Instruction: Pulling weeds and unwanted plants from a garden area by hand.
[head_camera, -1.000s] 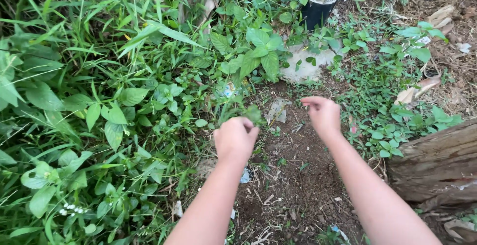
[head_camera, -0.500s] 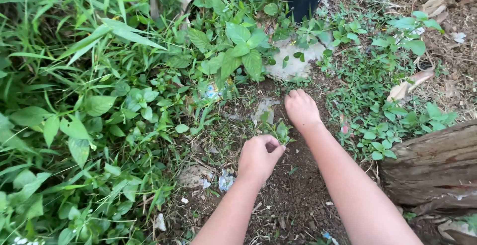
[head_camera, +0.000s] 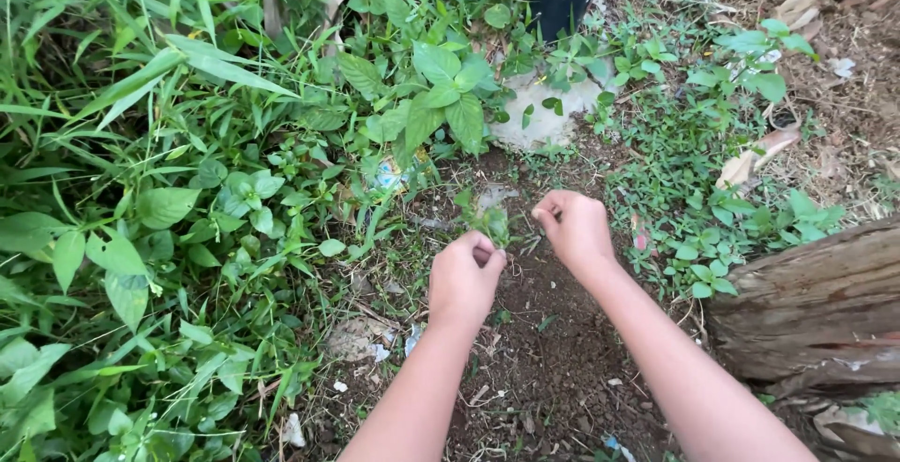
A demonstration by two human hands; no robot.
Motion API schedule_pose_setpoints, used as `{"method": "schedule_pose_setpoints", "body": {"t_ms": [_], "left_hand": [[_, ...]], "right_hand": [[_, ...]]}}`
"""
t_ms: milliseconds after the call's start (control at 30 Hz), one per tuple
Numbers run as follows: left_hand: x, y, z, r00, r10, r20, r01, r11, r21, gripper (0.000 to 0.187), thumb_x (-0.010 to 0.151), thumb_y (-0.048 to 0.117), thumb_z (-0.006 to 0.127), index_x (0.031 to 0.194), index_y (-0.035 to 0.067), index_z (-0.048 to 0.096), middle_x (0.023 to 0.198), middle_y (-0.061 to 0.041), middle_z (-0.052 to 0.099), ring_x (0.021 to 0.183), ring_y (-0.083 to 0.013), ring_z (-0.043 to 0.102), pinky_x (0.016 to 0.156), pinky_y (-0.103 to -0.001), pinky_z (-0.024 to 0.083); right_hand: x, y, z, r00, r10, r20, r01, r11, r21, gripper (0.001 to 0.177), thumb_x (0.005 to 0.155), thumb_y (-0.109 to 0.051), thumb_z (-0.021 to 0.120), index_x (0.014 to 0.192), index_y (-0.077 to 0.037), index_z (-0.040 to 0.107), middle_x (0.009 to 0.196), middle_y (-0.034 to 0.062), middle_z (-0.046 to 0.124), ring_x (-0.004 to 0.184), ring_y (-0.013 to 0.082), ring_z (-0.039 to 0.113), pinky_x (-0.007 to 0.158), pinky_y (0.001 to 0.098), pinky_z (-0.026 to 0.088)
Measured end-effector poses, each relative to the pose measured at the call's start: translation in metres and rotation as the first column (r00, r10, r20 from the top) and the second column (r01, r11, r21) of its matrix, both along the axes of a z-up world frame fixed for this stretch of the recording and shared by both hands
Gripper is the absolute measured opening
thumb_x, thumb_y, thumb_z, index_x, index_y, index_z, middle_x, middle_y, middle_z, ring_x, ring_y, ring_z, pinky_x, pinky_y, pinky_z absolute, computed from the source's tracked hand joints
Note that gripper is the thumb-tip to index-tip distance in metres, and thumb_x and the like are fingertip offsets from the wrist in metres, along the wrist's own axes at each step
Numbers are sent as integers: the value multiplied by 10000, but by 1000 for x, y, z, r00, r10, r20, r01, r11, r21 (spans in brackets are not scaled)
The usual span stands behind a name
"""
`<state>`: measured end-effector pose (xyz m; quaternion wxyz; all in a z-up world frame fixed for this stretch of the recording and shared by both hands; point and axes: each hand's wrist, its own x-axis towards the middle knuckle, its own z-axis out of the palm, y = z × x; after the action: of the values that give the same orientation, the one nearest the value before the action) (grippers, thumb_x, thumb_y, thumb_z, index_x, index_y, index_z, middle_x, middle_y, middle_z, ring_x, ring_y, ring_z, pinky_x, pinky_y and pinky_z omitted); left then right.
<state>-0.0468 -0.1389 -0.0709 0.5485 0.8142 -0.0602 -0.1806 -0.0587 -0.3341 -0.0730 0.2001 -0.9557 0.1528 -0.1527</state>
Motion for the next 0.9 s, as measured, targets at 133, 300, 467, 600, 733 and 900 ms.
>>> {"method": "schedule_pose_setpoints", "body": {"t_ms": [133,300,467,600,733,900], "left_hand": [[7,12,15,997,76,35,-76,997,-6,108,838,195,760,872,95,740,868,-61,786,781,-212,750,771,-359,561],[13,17,17,977,191,92,-187,981,-49,139,834,217,767,950,147,800,908,-59,797,807,-211,764,783,-353,571],[9,25,30,953,257,158,-264,964,25,149,824,246,777,943,169,820,904,-47,797,833,-231,750,808,-372,557],[7,21,40,946,311,87,-319,941,114,150,824,292,780,940,209,828,908,-10,797,843,-223,750,809,-370,541],[4,15,49,935,351,47,-353,922,159,159,816,327,791,943,237,825,915,6,792,842,-210,756,787,-359,540],[3,13,51,934,294,204,-334,921,202,129,801,326,806,896,249,848,873,8,807,813,-202,735,807,-407,486]], "right_hand": [[-12,35,36,978,-76,-195,97,990,103,46,856,-139,793,866,-96,779,800,84,765,667,189,725,668,338,575],[-8,57,11,998,69,-5,-32,528,849,68,862,-12,734,923,18,733,824,97,787,699,137,744,661,258,606],[-4,92,14,980,-190,59,38,471,882,92,890,-23,727,966,21,699,885,127,786,740,155,754,654,271,574],[-1,110,-7,924,-337,180,-40,384,922,110,909,-54,697,976,24,737,917,118,791,822,160,768,771,258,636],[-4,120,-18,934,-314,172,25,536,844,293,990,-189,610,1107,27,771,1053,135,797,963,178,706,860,287,545],[-12,141,9,924,-381,12,4,41,999,599,1072,-493,295,1401,-58,540,1468,96,571,1390,147,502,1127,303,358]]}}
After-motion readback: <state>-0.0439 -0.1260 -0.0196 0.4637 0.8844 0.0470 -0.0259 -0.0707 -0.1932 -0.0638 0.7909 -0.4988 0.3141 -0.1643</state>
